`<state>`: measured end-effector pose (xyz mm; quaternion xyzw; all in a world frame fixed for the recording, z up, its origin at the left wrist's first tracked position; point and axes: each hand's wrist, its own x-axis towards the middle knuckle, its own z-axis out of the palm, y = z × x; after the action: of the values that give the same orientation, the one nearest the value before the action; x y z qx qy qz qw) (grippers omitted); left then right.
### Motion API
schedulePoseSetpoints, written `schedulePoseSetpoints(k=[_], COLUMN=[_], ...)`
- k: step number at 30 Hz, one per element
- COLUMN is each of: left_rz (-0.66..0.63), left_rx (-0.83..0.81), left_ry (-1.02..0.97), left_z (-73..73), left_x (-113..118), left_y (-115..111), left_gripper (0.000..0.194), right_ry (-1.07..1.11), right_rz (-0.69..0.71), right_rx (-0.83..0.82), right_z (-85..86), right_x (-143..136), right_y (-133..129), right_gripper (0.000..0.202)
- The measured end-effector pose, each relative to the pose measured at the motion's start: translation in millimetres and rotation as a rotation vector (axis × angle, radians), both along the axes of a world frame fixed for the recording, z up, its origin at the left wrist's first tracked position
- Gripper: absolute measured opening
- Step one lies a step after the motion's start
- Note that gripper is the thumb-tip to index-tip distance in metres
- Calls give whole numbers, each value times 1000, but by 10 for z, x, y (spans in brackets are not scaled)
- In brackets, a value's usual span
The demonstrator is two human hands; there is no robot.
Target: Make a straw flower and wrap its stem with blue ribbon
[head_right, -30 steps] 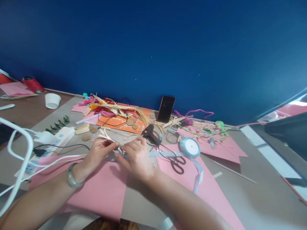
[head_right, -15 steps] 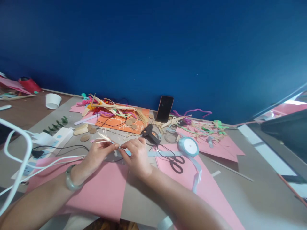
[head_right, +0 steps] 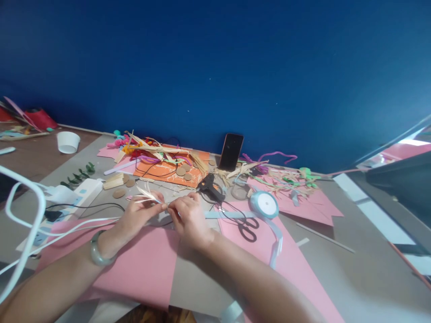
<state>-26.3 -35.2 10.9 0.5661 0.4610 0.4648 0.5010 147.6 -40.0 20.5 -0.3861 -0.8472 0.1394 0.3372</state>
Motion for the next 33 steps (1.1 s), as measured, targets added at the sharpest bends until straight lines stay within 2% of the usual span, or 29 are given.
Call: schedulePoseSetpoints(k=[3,10,14,19,23,29,33], left_rz=[-63,-171,-226,-323,-285,-103,45], left_rx=[-30,-9,-7,7,77,109,85], left_ry=[-25,-217,-268,-295,-191,-147,-72], left_z=[30,16,2,25,25,-78,-141], left_x=[-42,-82,-87,-81,-88,-72,-71], left_y=[15,58,56,29,16,79,157], left_gripper=[17,13,11,7,5,9,17], right_ry=[101,489,602,691,719,668,432], right_rz=[31,198,293,372,299,199,53], right_rx=[-154,-871,-1069,-1180,-1190,-1077,-865], right_z=[37,74,40,-53,-92,-36,80], right_x=[12,58,98,114,103,113,167], right_y=[15,68,108,160,176,213,302], right_gripper=[15,26,30,29,33,38,40])
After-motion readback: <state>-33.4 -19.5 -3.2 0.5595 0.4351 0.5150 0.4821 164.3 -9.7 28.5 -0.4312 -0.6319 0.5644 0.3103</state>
